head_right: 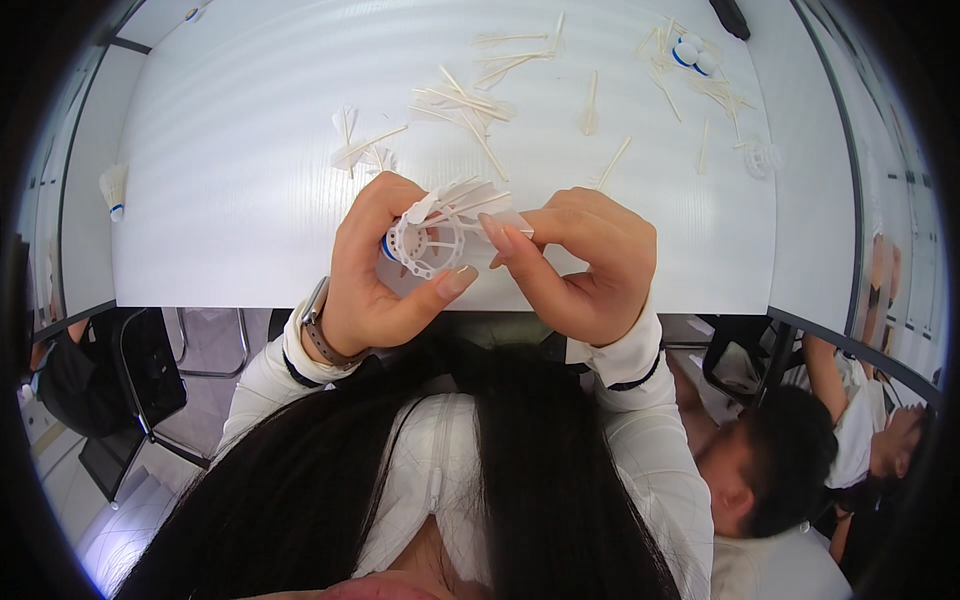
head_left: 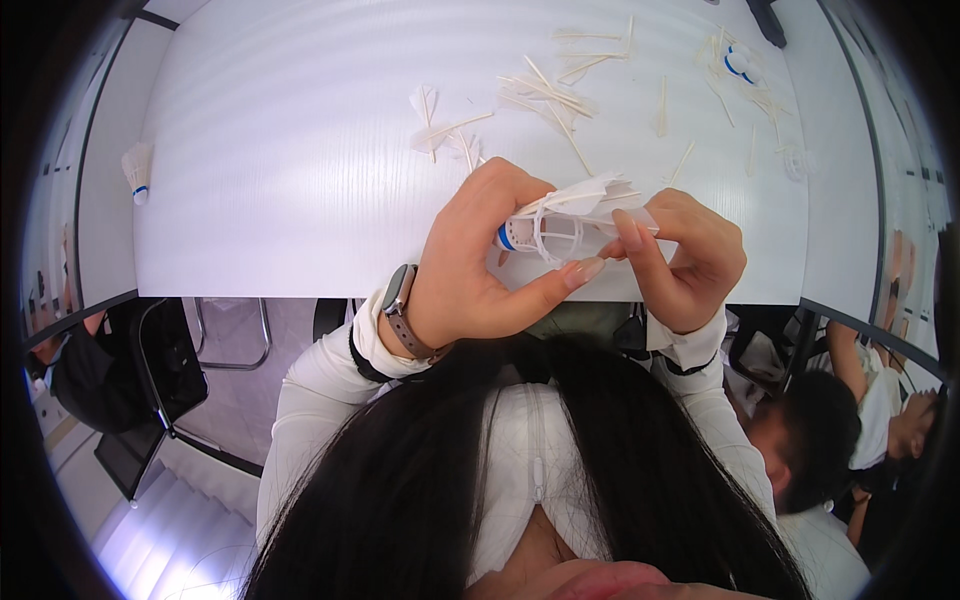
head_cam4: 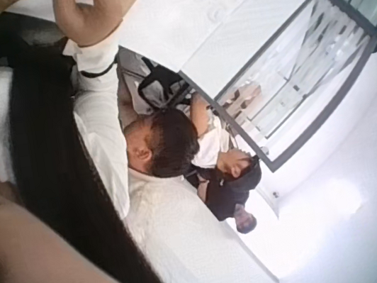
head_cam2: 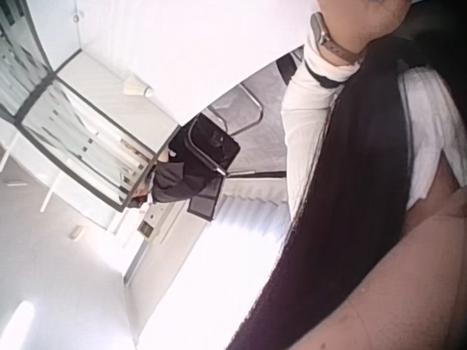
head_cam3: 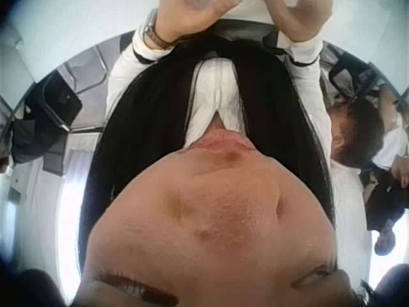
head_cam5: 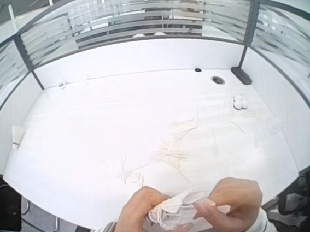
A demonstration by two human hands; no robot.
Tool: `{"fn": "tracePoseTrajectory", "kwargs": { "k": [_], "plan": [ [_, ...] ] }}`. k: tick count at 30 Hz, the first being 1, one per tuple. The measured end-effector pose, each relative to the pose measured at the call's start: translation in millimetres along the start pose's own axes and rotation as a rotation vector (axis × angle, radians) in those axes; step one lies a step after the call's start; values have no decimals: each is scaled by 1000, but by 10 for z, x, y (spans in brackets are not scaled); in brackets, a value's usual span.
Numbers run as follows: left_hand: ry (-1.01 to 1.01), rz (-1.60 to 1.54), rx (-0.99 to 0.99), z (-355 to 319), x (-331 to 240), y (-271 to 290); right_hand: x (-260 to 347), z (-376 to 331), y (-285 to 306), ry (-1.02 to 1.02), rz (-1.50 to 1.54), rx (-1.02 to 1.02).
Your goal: The person assembles a badminton shuttlecock by inserting individual feather quills into a white plastic ring and then attaching the ring to a cork base. They repeatedly pick up quills from the table, insert them into the ring, and adjust the assembly by hand.
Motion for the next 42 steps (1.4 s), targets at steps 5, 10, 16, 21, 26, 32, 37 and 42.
{"fn": "tracePoseTrajectory", "kwargs": {
  "k": [5, 10, 16, 21, 26, 32, 37, 42],
  "plan": [
    [28, -22, 10, -5, 24, -10, -9, -8, 9, -1, 10, -23],
    [39, -27, 18, -9, 37, -16, -14, -22, 22, 7, 30, -53],
    [52, -47, 25, -16, 50, -36, -35, -46, 34, -13, 54, -94],
    [63, -58, 18, -23, 58, -34, -39, -38, 22, -14, 45, -79],
    [76, -82, 29, -28, 66, -35, -51, -33, 6, -45, 59, -76],
    [104, -118, 27, -41, 93, -44, -35, -10, -16, -34, 30, -15],
    [122, -134, 33, -51, 115, -61, -24, -15, -13, -33, 26, -23],
    [125, -141, 38, -56, 117, -68, -13, -12, -12, -14, 26, -23]
  ]
}}
Point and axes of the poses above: each hand's wrist, its own z-axis towards the middle knuckle, its own y-axis out of the back of the hand, x = y × z, the point moved 8 cm from there along z, towards the middle knuckle, and after that the axes turned 2 degrees about y, right-handed, at the moved point
